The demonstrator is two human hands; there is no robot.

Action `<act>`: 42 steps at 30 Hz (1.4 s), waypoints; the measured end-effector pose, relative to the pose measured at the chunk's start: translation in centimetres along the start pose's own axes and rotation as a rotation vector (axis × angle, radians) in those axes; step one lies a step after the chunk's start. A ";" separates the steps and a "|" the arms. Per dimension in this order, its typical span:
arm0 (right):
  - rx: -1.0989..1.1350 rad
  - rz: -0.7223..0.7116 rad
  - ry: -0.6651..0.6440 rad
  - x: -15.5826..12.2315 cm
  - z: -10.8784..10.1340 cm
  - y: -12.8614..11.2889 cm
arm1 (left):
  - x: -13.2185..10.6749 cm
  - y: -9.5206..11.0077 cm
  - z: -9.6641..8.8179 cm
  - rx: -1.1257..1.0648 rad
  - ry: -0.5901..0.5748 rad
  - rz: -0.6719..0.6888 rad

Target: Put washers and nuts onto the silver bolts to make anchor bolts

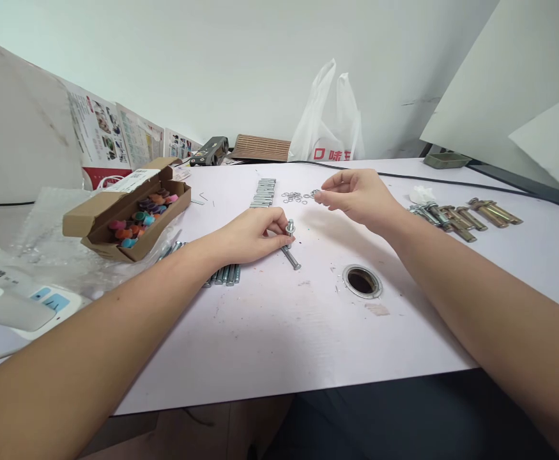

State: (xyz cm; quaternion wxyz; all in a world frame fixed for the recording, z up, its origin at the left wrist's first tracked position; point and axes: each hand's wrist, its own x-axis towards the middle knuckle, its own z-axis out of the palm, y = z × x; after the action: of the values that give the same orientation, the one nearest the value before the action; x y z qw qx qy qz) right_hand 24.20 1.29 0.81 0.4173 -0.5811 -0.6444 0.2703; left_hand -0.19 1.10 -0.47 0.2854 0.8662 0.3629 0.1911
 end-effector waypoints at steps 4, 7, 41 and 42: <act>0.185 -0.162 -0.159 -1.6 1.6 -2.0 | 0.0 0.2 -0.1 -0.003 0.000 0.021; 0.247 -0.230 -0.273 -1.9 2.3 -2.2 | 0.0 0.2 -0.1 -0.010 -0.011 0.033; 0.008 -0.291 -0.187 -2.6 1.3 -2.4 | 0.0 0.5 0.1 0.035 -0.017 -0.015; 0.016 -0.304 -0.203 -2.6 1.3 -2.4 | 0.0 0.5 0.0 0.038 -0.018 -0.017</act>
State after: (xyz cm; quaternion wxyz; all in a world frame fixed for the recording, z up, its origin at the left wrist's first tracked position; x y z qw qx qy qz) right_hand 21.81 -1.52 1.54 0.3908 -0.4434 -0.7614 0.2664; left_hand 0.12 0.81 -0.18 0.2739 0.8700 0.3711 0.1741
